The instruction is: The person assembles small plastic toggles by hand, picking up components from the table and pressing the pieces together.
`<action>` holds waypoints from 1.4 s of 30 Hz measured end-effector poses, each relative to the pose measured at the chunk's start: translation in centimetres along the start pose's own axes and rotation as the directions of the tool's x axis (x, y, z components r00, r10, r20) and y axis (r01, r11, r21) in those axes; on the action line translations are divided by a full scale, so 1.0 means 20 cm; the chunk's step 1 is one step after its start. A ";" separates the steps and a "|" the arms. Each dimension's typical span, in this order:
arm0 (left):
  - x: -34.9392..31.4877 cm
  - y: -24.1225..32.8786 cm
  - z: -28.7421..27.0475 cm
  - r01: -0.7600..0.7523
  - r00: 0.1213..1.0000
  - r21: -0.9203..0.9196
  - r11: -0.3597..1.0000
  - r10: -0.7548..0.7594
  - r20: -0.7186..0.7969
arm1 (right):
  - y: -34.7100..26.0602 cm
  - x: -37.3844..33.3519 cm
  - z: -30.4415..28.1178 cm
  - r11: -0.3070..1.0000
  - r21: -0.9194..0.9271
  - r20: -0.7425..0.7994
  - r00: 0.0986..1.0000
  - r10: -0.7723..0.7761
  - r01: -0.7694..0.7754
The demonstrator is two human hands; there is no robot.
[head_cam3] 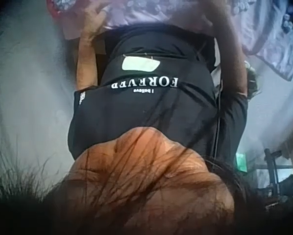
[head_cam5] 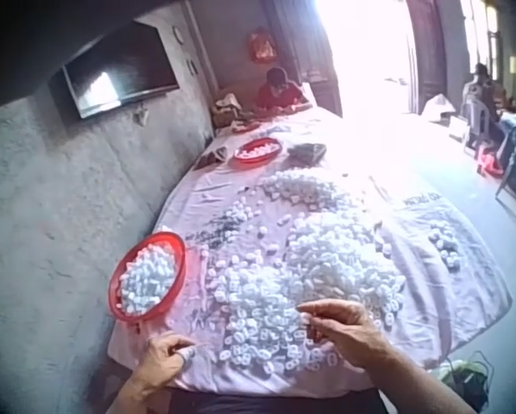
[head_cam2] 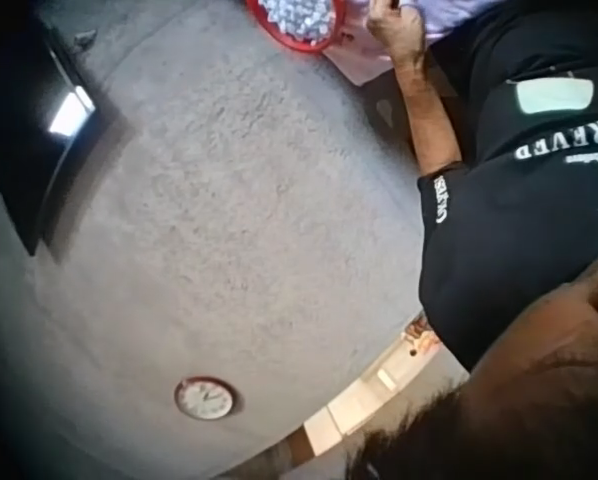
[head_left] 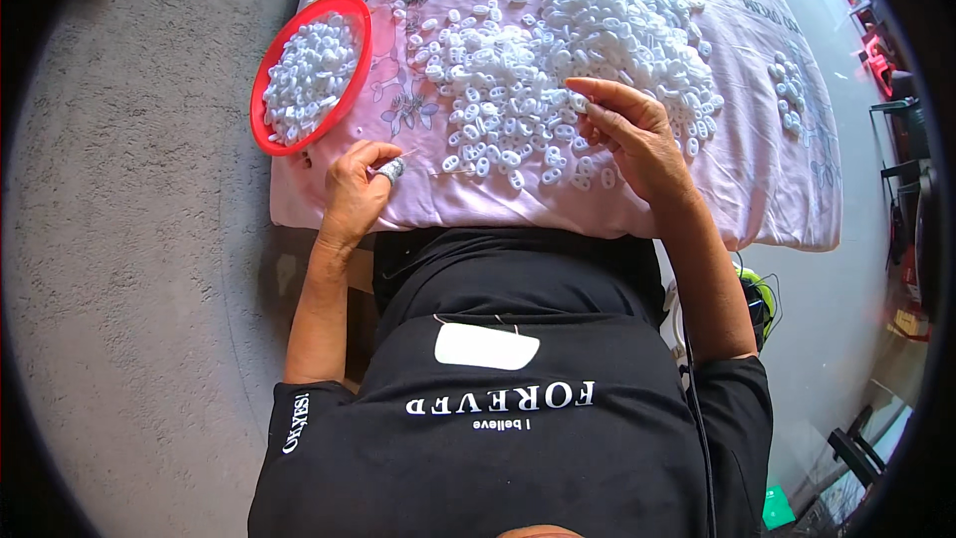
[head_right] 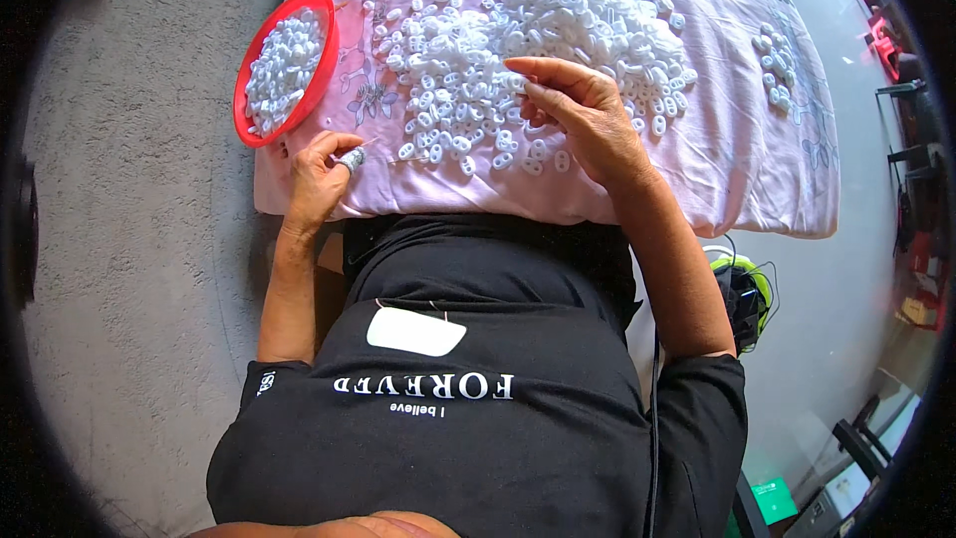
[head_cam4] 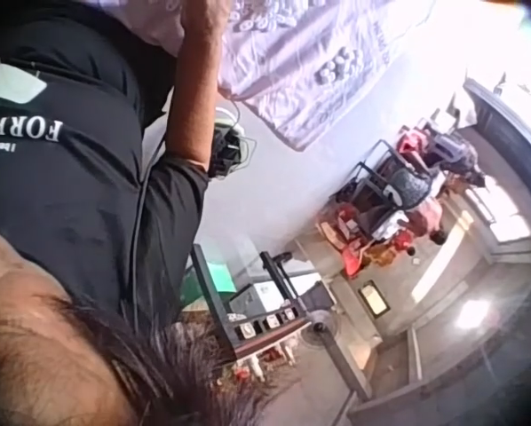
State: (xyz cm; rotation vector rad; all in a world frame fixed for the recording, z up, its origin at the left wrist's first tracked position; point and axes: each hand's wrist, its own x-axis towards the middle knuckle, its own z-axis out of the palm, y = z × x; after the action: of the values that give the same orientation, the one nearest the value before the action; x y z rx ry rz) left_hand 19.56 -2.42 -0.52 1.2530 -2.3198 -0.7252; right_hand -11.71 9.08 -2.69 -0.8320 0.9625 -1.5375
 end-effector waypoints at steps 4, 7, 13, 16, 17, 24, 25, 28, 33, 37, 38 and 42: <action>0.01 0.05 0.02 -0.179 0.974 0.169 0.969 0.199 -0.111 | 0.01 0.00 -0.01 0.999 0.007 0.011 0.999 0.031 -0.031; 0.01 0.12 0.05 -0.196 0.967 0.154 0.968 0.217 -0.132 | 0.01 0.00 -0.01 1.000 -0.022 0.018 1.000 0.010 -0.009; 0.09 0.17 0.14 -0.366 0.929 0.081 0.927 0.360 0.082 | 0.02 0.00 -0.02 1.000 -0.004 0.040 0.999 0.025 -0.025; 0.12 0.16 0.15 -0.357 0.931 0.090 0.930 0.346 0.118 | 0.01 0.00 -0.02 0.999 -0.001 0.036 0.998 0.053 -0.053; 0.12 0.16 0.15 -0.357 0.931 0.090 0.930 0.345 0.120 | 0.02 0.00 -0.03 0.999 -0.016 0.036 0.999 0.035 -0.035; 0.14 0.14 0.13 -0.403 0.912 0.121 0.907 0.386 0.141 | 0.01 0.00 -0.02 0.999 -0.044 0.039 0.999 0.030 -0.028; 0.13 0.15 0.13 -0.409 0.910 0.153 0.899 0.391 0.135 | 0.01 0.00 -0.02 0.999 -0.044 0.039 0.999 0.030 -0.028; 0.09 0.16 0.09 -0.358 0.932 0.109 0.927 0.347 0.108 | 0.01 0.00 -0.01 0.998 -0.041 0.055 0.997 0.057 -0.054; 0.01 0.17 0.09 -0.305 0.943 0.065 0.950 0.291 0.160 | 0.01 0.00 -0.01 0.997 -0.040 0.040 0.997 0.061 -0.059; 0.00 0.14 0.09 -0.285 0.945 0.084 0.955 0.265 0.194 | 0.02 0.00 -0.01 0.998 -0.050 0.050 0.998 0.038 -0.035; 0.01 0.14 0.09 -0.286 0.945 0.083 0.955 0.266 0.191 | 0.01 0.00 -0.01 0.998 -0.039 0.047 0.998 0.050 -0.048; 0.06 0.14 0.09 -0.285 0.956 0.058 0.957 0.280 0.085 | 0.01 0.00 -0.02 0.998 -0.044 0.046 0.998 0.040 -0.038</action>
State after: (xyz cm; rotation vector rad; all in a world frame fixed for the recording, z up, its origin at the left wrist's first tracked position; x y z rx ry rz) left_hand 16.02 -1.75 -0.04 0.9051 -2.5355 -0.6063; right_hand -11.93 9.18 -3.07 -0.8706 0.9751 -1.4621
